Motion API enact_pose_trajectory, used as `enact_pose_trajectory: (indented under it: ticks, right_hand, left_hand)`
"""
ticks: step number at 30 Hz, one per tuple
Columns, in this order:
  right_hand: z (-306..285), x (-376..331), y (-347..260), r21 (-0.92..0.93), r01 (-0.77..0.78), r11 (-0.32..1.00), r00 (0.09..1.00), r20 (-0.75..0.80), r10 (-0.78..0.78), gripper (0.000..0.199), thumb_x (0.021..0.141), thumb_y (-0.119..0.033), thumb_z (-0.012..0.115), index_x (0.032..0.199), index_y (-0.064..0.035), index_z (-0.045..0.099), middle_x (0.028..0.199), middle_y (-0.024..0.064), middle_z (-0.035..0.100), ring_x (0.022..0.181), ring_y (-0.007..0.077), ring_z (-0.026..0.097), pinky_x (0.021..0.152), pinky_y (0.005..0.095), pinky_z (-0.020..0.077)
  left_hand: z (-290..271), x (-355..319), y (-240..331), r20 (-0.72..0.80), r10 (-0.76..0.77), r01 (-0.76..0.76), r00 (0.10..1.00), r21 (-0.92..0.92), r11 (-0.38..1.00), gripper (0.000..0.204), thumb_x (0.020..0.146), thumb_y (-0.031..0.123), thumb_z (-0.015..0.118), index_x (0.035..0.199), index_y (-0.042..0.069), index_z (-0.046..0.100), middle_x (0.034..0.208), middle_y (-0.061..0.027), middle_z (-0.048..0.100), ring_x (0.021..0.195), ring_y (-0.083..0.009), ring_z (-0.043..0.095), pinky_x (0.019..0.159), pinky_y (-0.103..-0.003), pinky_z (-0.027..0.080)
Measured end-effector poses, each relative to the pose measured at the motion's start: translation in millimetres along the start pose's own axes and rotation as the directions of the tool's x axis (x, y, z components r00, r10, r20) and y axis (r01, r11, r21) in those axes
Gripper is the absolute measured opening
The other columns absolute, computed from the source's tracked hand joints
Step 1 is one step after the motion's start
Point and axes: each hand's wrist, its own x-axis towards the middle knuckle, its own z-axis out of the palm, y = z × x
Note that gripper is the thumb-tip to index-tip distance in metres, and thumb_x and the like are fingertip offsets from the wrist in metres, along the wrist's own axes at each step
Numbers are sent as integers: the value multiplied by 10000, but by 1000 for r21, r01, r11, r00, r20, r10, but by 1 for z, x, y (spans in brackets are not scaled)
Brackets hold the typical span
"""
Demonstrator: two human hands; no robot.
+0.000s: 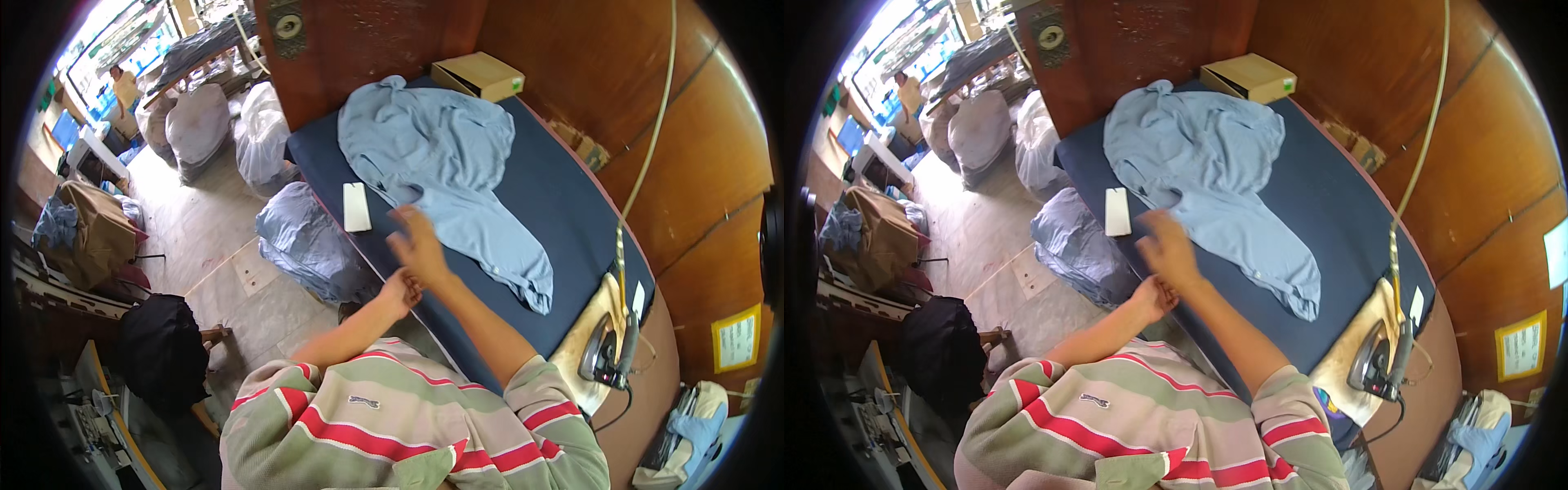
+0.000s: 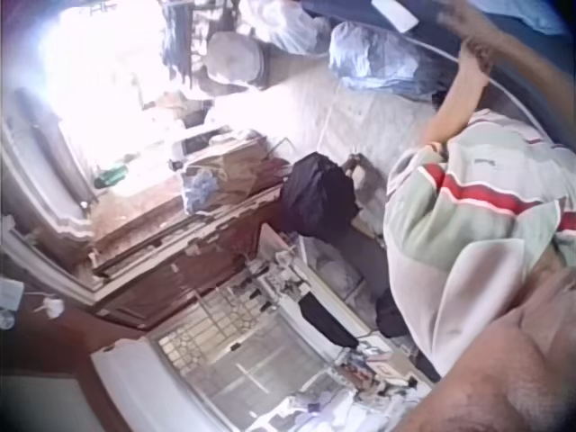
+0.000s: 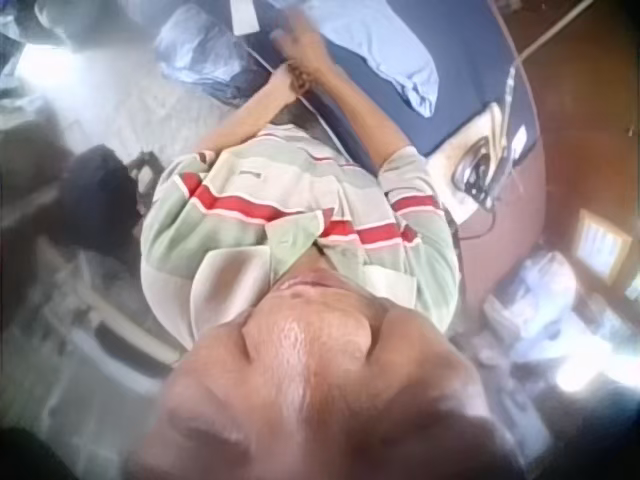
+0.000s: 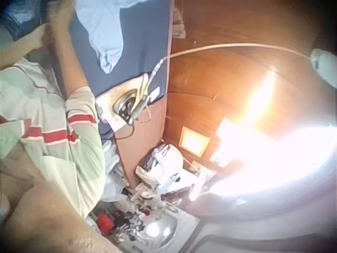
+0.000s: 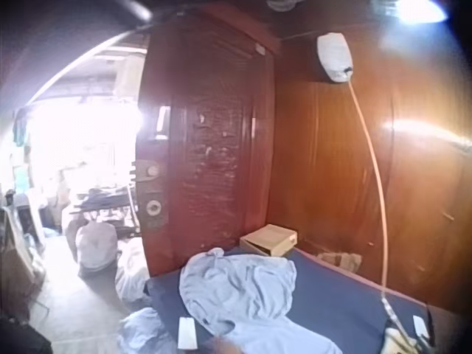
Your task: The person irons a light blue shirt on a padded workspace using a handheld iron, smoothing the fabric by hand and pressing the iron over the collar and body of the garment.
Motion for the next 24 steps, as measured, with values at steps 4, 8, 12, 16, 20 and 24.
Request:
enact_pose_trajectory:
  ticks: [4, 8, 12, 16, 20, 24]
  right_hand:
    - [19, 24, 47, -67, -124, 990, 985, 113, 131, 380, 767, -145, 634, 1130, -77, 542, 1163, 144, 545, 1086, 355, 497, 929, 428, 389]
    - [42, 97, 69, -194, 17, 981, 948, 315, 46, 402, 738, -120, 639, 1132, -139, 563, 1195, 115, 532, 1084, 332, 508, 884, 438, 418]
    - [100, 177, 112, -338, 86, 937, 862, 497, 100, 444, 739, -109, 624, 1172, -177, 552, 1298, 113, 458, 1120, 334, 488, 894, 471, 417]
    - [147, 223, 105, -370, 338, 866, 708, 706, 26, 485, 773, -64, 569, 1224, -240, 531, 1353, 104, 413, 1146, 322, 477, 900, 475, 423]
    - [149, 247, 131, -319, 536, 781, 528, 849, -15, 549, 795, -6, 523, 1274, -273, 498, 1269, 81, 501, 1111, 276, 516, 884, 435, 425]
    - [159, 263, 123, -449, 509, 734, 435, 870, 230, 379, 836, -93, 509, 1179, -242, 565, 1067, 63, 625, 986, 261, 606, 808, 418, 443]
  left_hand:
    - [20, 17, 46, -73, -164, 170, 984, 83, 982, 193, 921, 241, 370, 1023, 164, 515, 783, -4, 604, 683, -143, 577, 614, -293, 394]
    - [38, 81, 60, 160, -190, 196, 969, -18, 981, 130, 912, 246, 395, 906, 175, 503, 580, -10, 463, 479, -142, 463, 463, -281, 360]
    - [43, 122, 68, 32, -385, 354, 922, 333, 874, 362, 829, 377, 601, 1032, 92, 508, 910, -59, 610, 785, -202, 624, 642, -334, 446]
    - [19, 134, 76, 13, -400, 390, 916, 200, 899, 253, 897, 308, 517, 1016, 85, 501, 902, -54, 613, 790, -166, 630, 658, -301, 446]
    - [28, 109, 104, 119, -327, 308, 937, 156, 938, 180, 927, 273, 447, 915, 105, 508, 853, -51, 603, 848, -198, 619, 681, -300, 449]
    - [-42, 161, 99, 573, -104, 122, 813, 7, 993, 188, 911, 284, 406, 911, 117, 492, 903, -54, 571, 934, -218, 571, 729, -358, 451]
